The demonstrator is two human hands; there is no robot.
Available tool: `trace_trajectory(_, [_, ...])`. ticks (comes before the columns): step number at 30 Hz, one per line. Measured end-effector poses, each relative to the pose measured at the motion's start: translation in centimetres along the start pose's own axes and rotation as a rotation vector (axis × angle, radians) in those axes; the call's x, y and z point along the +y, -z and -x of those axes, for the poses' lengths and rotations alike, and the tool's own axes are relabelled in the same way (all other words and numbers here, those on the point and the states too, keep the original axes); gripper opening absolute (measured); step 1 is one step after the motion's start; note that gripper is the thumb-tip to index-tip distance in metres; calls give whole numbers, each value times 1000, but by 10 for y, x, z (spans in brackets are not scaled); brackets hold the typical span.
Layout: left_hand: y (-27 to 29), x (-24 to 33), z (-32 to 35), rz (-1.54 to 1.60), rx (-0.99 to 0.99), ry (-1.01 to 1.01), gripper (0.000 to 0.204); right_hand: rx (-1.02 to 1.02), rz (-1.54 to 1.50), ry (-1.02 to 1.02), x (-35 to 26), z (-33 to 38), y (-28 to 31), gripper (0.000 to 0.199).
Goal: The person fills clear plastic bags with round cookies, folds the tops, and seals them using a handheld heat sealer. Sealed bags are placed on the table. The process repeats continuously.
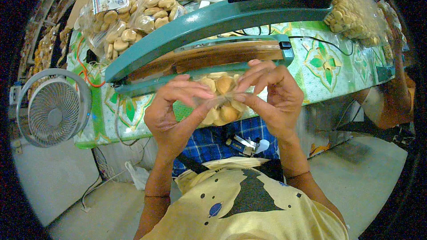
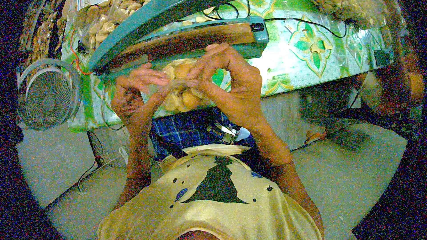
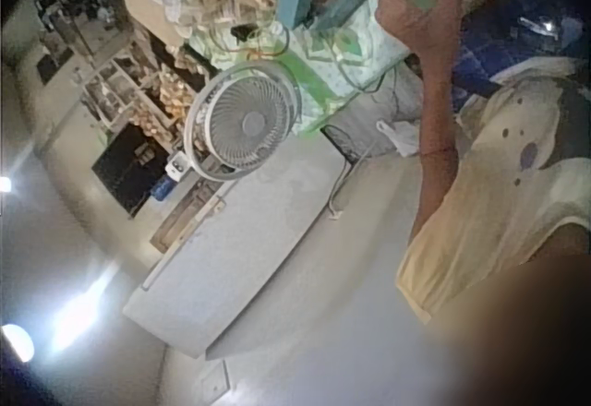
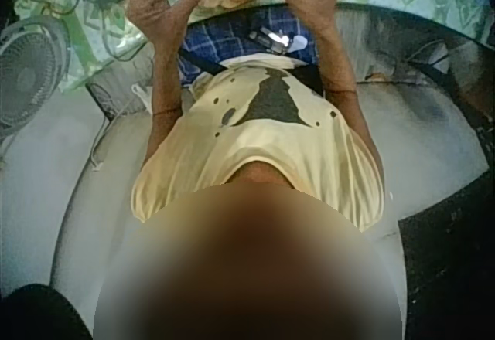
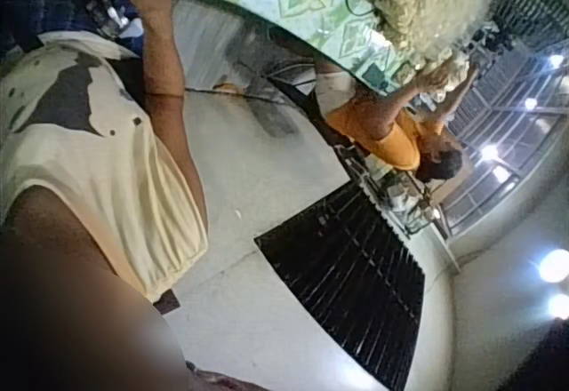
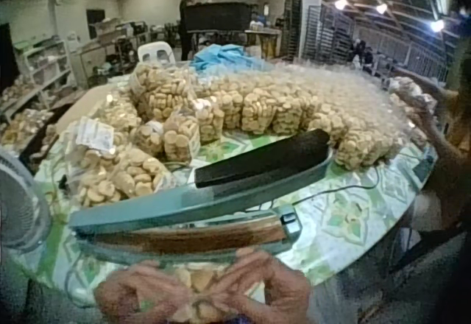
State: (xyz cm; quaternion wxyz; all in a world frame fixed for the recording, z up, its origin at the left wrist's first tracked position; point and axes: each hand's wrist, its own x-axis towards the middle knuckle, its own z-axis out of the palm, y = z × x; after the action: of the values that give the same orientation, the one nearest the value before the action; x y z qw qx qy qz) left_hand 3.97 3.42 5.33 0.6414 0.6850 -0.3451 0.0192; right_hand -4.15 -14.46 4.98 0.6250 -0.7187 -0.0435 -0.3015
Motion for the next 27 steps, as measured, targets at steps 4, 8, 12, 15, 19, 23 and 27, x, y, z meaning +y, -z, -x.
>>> trace_trajectory(4, [-7,8,-1,137,44,122,22,112,-174,-87,-4,1,-9,31])
trace_trajectory(8, [-9,11,-3,-216,-38,-43,24,-46,240,29,-9,-2,0,24])
trace_trajectory(12, [-9,5,-4,-273,25,-106,21,-95,442,91,-10,-4,9,17])
trace_trajectory(15, [0,1,-1,-381,54,-138,22,-94,420,72,-12,-5,10,16])
trace_trajectory(19, [7,-5,8,-288,120,-50,23,-205,339,50,-14,-12,10,24])
trace_trajectory(23, [7,-10,6,-177,50,-130,26,-321,236,-6,-10,-17,9,33])
trace_trajectory(27, [-1,-7,-1,-181,26,-74,27,-319,240,39,-1,-15,4,31])
